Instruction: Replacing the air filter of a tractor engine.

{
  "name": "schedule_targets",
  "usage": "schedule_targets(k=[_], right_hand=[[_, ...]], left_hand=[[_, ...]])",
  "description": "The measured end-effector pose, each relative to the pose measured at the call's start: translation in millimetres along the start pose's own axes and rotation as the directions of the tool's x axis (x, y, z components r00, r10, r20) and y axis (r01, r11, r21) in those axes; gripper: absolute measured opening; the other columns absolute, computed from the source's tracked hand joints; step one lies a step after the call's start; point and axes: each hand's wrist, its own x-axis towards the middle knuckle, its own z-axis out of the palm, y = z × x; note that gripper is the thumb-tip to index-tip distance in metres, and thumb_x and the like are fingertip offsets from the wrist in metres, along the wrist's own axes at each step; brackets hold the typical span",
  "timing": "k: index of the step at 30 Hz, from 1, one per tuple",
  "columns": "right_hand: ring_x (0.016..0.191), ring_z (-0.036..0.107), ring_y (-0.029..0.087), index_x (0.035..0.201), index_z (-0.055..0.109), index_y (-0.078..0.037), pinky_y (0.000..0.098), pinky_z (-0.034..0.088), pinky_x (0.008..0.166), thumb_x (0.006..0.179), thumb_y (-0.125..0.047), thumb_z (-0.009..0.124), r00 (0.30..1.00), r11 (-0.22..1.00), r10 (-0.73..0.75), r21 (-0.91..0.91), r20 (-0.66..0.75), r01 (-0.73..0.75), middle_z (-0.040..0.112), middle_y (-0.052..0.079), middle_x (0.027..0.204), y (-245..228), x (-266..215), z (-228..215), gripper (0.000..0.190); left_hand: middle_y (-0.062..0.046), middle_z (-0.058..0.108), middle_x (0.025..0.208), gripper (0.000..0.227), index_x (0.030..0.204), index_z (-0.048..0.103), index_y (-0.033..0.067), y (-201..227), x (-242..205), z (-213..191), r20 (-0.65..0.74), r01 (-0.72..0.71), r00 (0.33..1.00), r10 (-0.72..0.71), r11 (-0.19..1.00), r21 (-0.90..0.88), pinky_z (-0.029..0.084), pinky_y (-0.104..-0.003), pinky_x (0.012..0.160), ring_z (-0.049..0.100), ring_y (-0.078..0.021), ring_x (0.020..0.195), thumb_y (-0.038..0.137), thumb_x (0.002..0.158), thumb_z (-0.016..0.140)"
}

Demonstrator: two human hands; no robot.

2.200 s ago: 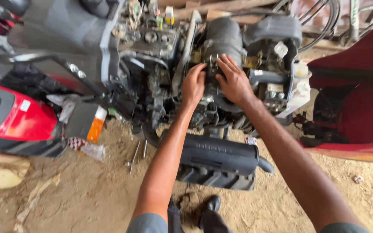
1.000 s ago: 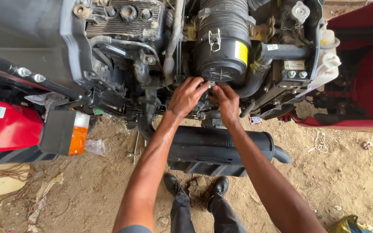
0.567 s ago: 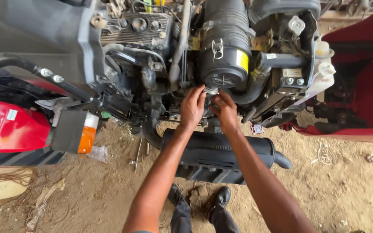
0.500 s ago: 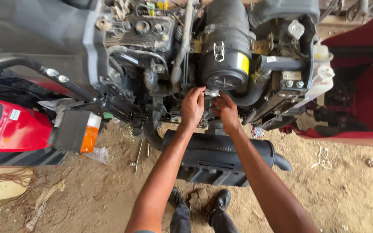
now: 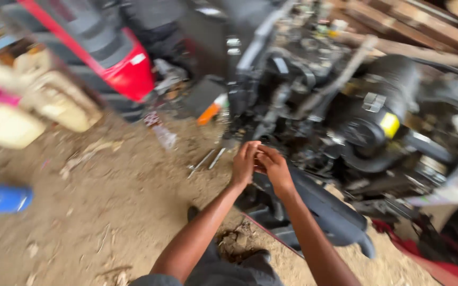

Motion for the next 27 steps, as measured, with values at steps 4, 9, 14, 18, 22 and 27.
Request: schedule_targets(k=[4, 9, 14, 18, 22, 27], right_hand=[[0.103, 0.072, 0.019, 0.138, 0.061, -0.006, 0.0354, 0.056, 0.084, 0.1, -0.017, 0.057, 0.966, 0.961, 0.163, -0.254, 0.202, -0.109, 0.074, 0.006, 0.116, 22.7, 30.3, 76.2, 0.04], [0.101, 0.071, 0.016, 0.137, 0.066, -0.007, 0.0336, 0.057, 0.084, 0.104, -0.024, 0.057, 0.899, 0.861, 0.325, -0.485, 0.295, -0.152, 0.075, 0.005, 0.114, 65.5, 91.0, 191.9, 0.038], [0.099, 0.072, 0.019, 0.131, 0.064, -0.009, 0.0381, 0.059, 0.082, 0.099, -0.018, 0.062, 0.902, 0.893, 0.356, -0.374, 0.242, -0.252, 0.075, 0.006, 0.112, 162.9, 225.7, 294.9, 0.034], [0.103, 0.073, 0.02, 0.131, 0.063, -0.011, 0.0393, 0.058, 0.087, 0.099, -0.015, 0.061, 0.912, 0.886, 0.408, -0.257, 0.038, -0.386, 0.074, 0.008, 0.117, 169.6, 309.7, 367.5, 0.033], [0.103, 0.075, 0.02, 0.131, 0.064, -0.011, 0.0358, 0.063, 0.091, 0.1, -0.018, 0.056, 0.903, 0.865, 0.405, -0.259, -0.146, -0.43, 0.075, 0.009, 0.118, 168.8, 358.8, 393.1, 0.033], [0.108, 0.073, 0.022, 0.132, 0.063, -0.005, 0.0377, 0.06, 0.096, 0.104, -0.022, 0.049, 0.917, 0.901, 0.351, -0.197, -0.189, -0.386, 0.075, 0.011, 0.123, 166.4, 389.9, 389.6, 0.036]], left_hand=[[-0.004, 0.071, 0.097, 0.03, 0.114, 0.064, 0.0067, -29.1, 26.5, -104.4, -0.038, 0.111, 0.991, -0.127, 0.952, -0.284, 0.059, -0.031, 0.067, 0.069, -0.0143, 0.076, 0.032, 0.103, 0.052], [-0.003, 0.07, 0.091, 0.025, 0.11, 0.068, 0.0079, -59.9, 100.4, -242.1, -0.168, 0.079, 0.979, -0.119, 0.97, -0.23, 0.055, -0.027, 0.061, 0.065, -0.0111, 0.071, 0.028, 0.104, 0.055], [-0.003, 0.071, 0.084, 0.022, 0.107, 0.068, 0.009, -99.4, 248.7, -363.3, -0.187, 0.085, 0.979, -0.087, 0.996, -0.016, 0.051, -0.03, 0.06, 0.065, -0.0152, 0.069, 0.029, 0.102, 0.059], [-0.012, 0.075, 0.094, 0.017, 0.104, 0.069, 0.0082, -136.8, 359.1, -427.7, -0.056, -0.162, 0.973, 0.226, 0.829, 0.535, 0.056, -0.044, 0.073, 0.073, -0.0335, 0.086, 0.023, 0.099, 0.063], [-0.018, 0.071, 0.104, 0.02, 0.109, 0.064, 0.0082, -180.3, 444.6, -451.3, 0.106, -0.207, 0.976, 0.19, 0.665, 0.717, 0.055, -0.052, 0.083, 0.07, -0.0419, 0.096, 0.017, 0.091, 0.061], [-0.02, 0.057, 0.139, 0.025, 0.12, 0.065, 0.0167, -219.2, 510.1, -429.4, 0.199, -0.091, 0.961, -0.195, 0.457, 0.885, 0.054, -0.055, 0.093, 0.065, -0.0436, 0.111, 0.024, 0.097, 0.06]])
